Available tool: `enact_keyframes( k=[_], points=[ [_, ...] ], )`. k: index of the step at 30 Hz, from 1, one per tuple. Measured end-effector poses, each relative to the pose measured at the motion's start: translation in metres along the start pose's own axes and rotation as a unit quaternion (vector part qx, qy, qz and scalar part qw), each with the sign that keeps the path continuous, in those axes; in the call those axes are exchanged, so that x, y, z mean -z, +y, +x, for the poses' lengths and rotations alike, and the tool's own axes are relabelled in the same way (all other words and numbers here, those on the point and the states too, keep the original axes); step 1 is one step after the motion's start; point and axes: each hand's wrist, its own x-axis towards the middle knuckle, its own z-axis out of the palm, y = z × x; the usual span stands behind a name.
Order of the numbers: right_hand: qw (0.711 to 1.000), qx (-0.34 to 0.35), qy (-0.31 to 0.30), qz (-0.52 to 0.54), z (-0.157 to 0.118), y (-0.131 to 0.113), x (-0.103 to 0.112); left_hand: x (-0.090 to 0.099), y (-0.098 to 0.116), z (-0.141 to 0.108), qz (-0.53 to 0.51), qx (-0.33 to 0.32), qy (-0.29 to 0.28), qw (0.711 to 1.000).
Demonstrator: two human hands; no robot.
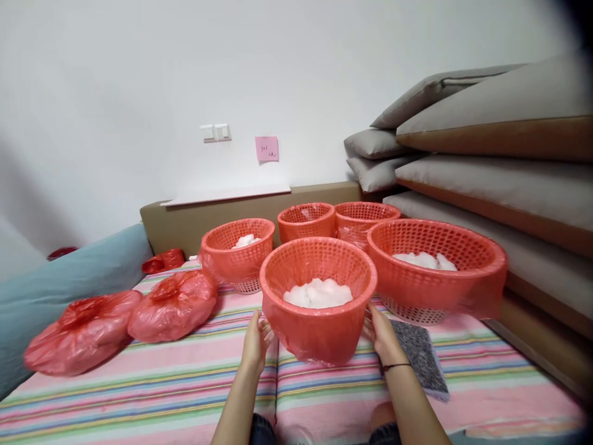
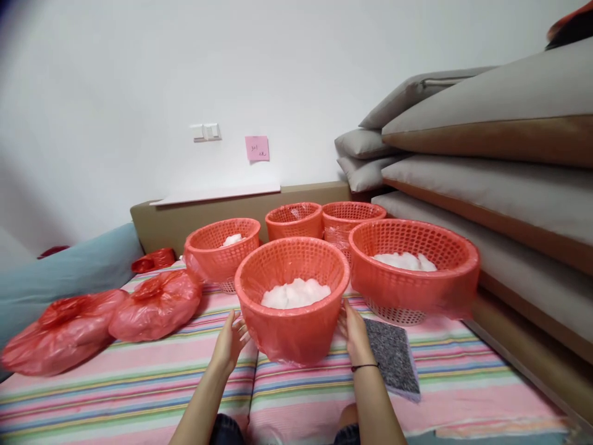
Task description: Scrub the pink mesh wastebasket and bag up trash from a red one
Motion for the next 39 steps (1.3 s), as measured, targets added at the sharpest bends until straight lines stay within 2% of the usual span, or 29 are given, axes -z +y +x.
enact_keyframes(
  k=[3, 7, 9, 11, 15, 18, 21, 24, 28, 32, 36, 37, 39],
  points=[
    [0.998, -0.042, -0.004, 0.039, -0.001, -0.008, 0.011, 0.001, 0.009, -0.009, -0.051, 0.036, -0.048, 0.997],
    [0.991, -0.088, -0.07, 0.07, -0.015, -0.021, 0.016, 0.001, 0.013, -0.022, -0.16, 0.133, -0.157, 0.965],
    [0.984, -0.109, -0.109, 0.084, -0.022, -0.027, 0.016, 0.001, 0.012, -0.028, -0.193, 0.153, -0.188, 0.951],
    [0.976, -0.125, -0.148, 0.104, -0.029, -0.031, 0.014, 0.002, 0.011, -0.03, -0.217, 0.14, -0.203, 0.944],
    [0.957, -0.141, -0.207, 0.145, -0.04, -0.032, 0.015, 0.007, 0.006, -0.03, -0.28, 0.068, -0.247, 0.925],
    [0.95, -0.141, -0.235, 0.153, -0.048, -0.03, 0.018, 0.013, -0.001, -0.03, -0.297, 0.027, -0.311, 0.902],
    [0.949, -0.132, -0.259, 0.119, -0.058, -0.025, 0.021, 0.017, -0.009, -0.036, -0.275, 0.027, -0.395, 0.876],
    [0.956, -0.094, -0.256, 0.106, -0.069, -0.016, 0.023, 0.017, -0.016, -0.045, -0.261, 0.035, -0.457, 0.849],
    [0.961, -0.009, -0.242, 0.136, -0.081, -0.009, 0.023, 0.014, -0.02, -0.055, -0.259, 0.04, -0.52, 0.813],
    [0.946, 0.043, -0.276, 0.162, -0.085, -0.009, 0.019, 0.01, -0.019, -0.057, -0.286, 0.009, -0.539, 0.792],
    [0.942, 0.085, -0.272, 0.177, -0.089, -0.012, 0.011, 0.004, -0.012, -0.055, -0.32, -0.05, -0.536, 0.78],
    [0.941, 0.099, -0.27, 0.178, -0.091, -0.014, 0.007, 0.001, -0.008, -0.055, -0.326, -0.068, -0.523, 0.784],
    [0.942, 0.124, -0.265, 0.167, -0.097, -0.019, 0.0, -0.004, 0.003, -0.057, -0.313, -0.089, -0.486, 0.811]
  ],
)
